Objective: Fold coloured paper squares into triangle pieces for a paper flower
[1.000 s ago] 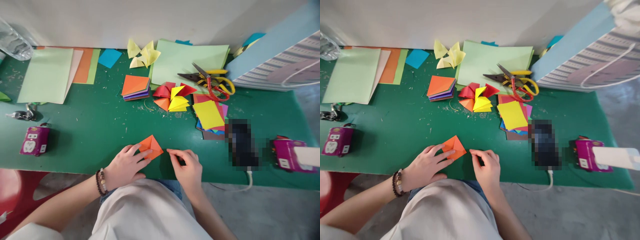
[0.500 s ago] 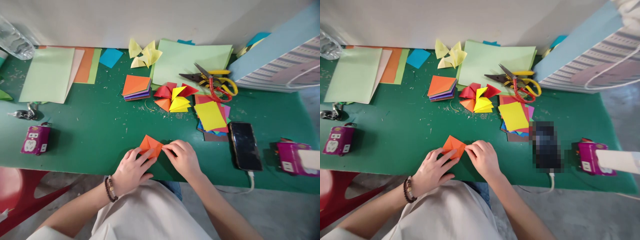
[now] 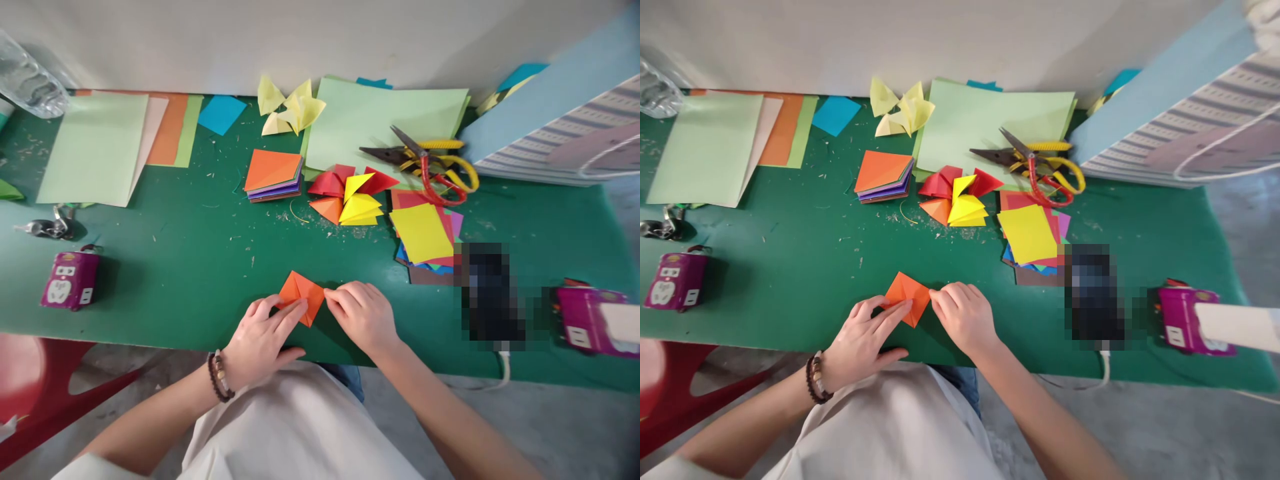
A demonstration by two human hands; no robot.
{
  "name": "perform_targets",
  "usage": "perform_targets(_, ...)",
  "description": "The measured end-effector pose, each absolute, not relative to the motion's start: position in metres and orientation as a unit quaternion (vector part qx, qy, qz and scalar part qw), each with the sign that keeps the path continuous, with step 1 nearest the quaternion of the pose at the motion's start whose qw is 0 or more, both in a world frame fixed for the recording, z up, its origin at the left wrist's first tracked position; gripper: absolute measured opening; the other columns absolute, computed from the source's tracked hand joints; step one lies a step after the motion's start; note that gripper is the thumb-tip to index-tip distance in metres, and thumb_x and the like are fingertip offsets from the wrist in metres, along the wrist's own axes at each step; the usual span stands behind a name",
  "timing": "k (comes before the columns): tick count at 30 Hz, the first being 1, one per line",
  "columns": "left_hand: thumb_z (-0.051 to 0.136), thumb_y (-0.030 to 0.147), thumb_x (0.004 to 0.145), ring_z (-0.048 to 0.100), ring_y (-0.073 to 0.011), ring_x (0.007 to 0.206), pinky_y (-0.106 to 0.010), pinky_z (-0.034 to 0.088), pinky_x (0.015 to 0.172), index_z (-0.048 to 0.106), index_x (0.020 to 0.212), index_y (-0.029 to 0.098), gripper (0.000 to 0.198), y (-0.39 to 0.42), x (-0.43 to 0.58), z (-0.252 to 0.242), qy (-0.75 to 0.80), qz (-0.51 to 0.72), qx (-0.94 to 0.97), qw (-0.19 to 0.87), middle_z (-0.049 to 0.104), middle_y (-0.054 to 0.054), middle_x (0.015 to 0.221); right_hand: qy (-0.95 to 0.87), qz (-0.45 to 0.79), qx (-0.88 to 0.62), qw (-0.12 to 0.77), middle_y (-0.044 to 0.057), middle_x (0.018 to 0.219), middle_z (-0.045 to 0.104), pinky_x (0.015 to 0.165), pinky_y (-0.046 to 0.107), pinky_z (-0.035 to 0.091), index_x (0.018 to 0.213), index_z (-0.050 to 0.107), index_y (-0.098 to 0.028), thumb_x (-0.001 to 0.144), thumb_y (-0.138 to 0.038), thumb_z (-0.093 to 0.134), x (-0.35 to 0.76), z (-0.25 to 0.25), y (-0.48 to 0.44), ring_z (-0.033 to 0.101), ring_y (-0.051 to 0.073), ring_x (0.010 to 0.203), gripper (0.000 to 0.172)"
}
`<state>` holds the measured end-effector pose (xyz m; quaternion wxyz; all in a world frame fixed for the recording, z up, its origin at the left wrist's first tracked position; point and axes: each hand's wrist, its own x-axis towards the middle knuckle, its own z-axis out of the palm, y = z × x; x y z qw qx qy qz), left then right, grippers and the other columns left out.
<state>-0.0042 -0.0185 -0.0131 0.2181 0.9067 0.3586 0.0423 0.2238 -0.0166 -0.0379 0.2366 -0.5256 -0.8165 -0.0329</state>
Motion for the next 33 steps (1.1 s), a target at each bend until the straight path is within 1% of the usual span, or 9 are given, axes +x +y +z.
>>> perform_targets(9, 0.057, 0.048, 0.087, 0.039, -0.0310, 0.122, -0.044, 0.036, 0.098, 0.030, 0.145, 0.017, 0.071, -0.020, -0.004, -0.015, 0.366, 0.037, 0.902, 0.227, 0.053, -0.007, 0.138, -0.844, 0.052, -0.474, 0.244, 0.001, 0.068, 0.059, 0.063, 0.030, 0.033, 0.077, 0.060, -0.018, 0.091, -0.014, 0.053, 0.209, -0.038, -0.033, 0.051, 0.013, 0.064, 0.016)
perform_targets(13, 0.057, 0.046, 0.087, 0.038, -0.0304, 0.123, -0.044, 0.036, 0.099, 0.028, 0.146, 0.018, 0.071, -0.021, -0.004, -0.014, 0.370, 0.038, 0.899, 0.233, 0.055, -0.008, 0.136, -0.849, 0.072, -0.468, 0.233, 0.001, 0.067, 0.058, 0.063, 0.030, 0.033, 0.075, 0.060, -0.018, 0.092, -0.013, 0.052, 0.203, -0.037, -0.046, 0.053, 0.013, 0.065, 0.019)
perform_targets(17, 0.060, 0.043, 0.086, 0.039, -0.0297, 0.123, -0.044, 0.036, 0.098, 0.030, 0.145, 0.018, 0.071, -0.020, -0.004, -0.013, 0.369, 0.039, 0.897, 0.240, 0.055, -0.008, 0.135, -0.859, 0.088, -0.457, 0.214, 0.000, 0.064, 0.058, 0.061, 0.030, 0.034, 0.070, 0.059, -0.019, 0.093, -0.014, 0.049, 0.199, -0.033, -0.057, 0.052, 0.013, 0.063, 0.026)
perform_targets(19, 0.060, 0.043, 0.086, 0.039, -0.0297, 0.122, -0.044, 0.036, 0.098, 0.031, 0.145, 0.017, 0.070, -0.020, -0.004, -0.014, 0.369, 0.042, 0.897, 0.241, 0.055, -0.008, 0.135, -0.851, 0.115, -0.460, 0.226, 0.000, 0.065, 0.059, 0.061, 0.029, 0.035, 0.072, 0.060, -0.019, 0.094, -0.016, 0.048, 0.201, -0.032, -0.057, 0.053, 0.012, 0.063, 0.026)
perform_targets(21, 0.058, 0.045, 0.087, 0.039, -0.0302, 0.123, -0.045, 0.036, 0.098, 0.030, 0.145, 0.018, 0.070, -0.021, -0.005, -0.014, 0.368, 0.046, 0.897, 0.240, 0.055, -0.007, 0.135, -0.828, 0.135, -0.481, 0.252, 0.000, 0.069, 0.063, 0.063, 0.028, 0.037, 0.078, 0.063, -0.020, 0.094, -0.019, 0.050, 0.207, -0.031, -0.050, 0.055, 0.012, 0.066, 0.021)
perform_targets(24, 0.057, 0.047, 0.087, 0.038, -0.0306, 0.123, -0.045, 0.035, 0.098, 0.030, 0.145, 0.018, 0.070, -0.021, -0.005, -0.016, 0.368, 0.051, 0.897, 0.238, 0.053, -0.007, 0.138, -0.806, 0.102, -0.516, 0.272, 0.002, 0.072, 0.064, 0.065, 0.028, 0.038, 0.081, 0.064, -0.020, 0.093, -0.020, 0.054, 0.215, -0.033, -0.034, 0.056, 0.013, 0.067, 0.015)
perform_targets(28, 0.059, 0.047, 0.086, 0.039, -0.0305, 0.123, -0.045, 0.036, 0.099, 0.031, 0.145, 0.018, 0.071, -0.022, -0.006, -0.018, 0.371, 0.055, 0.896, 0.238, 0.054, -0.008, 0.137, -0.836, 0.071, -0.488, 0.242, 0.001, 0.068, 0.061, 0.063, 0.029, 0.036, 0.077, 0.062, -0.019, 0.093, -0.016, 0.050, 0.210, -0.036, -0.032, 0.054, 0.013, 0.064, 0.021)
perform_targets(31, 0.059, 0.046, 0.086, 0.039, -0.0306, 0.123, -0.045, 0.036, 0.098, 0.032, 0.144, 0.018, 0.070, -0.021, -0.006, -0.017, 0.372, 0.057, 0.895, 0.240, 0.056, -0.008, 0.134, -0.849, 0.092, -0.463, 0.236, 0.001, 0.065, 0.059, 0.061, 0.030, 0.035, 0.071, 0.060, -0.018, 0.093, -0.014, 0.049, 0.200, -0.036, -0.046, 0.052, 0.013, 0.063, 0.025)
perform_targets(33, 0.059, 0.046, 0.086, 0.040, -0.0304, 0.122, -0.045, 0.037, 0.098, 0.033, 0.144, 0.018, 0.070, -0.021, -0.006, -0.017, 0.371, 0.057, 0.896, 0.240, 0.057, -0.008, 0.133, -0.839, 0.130, -0.465, 0.249, 0.001, 0.066, 0.060, 0.061, 0.029, 0.036, 0.072, 0.061, -0.018, 0.093, -0.015, 0.049, 0.199, -0.035, -0.052, 0.053, 0.012, 0.063, 0.025)
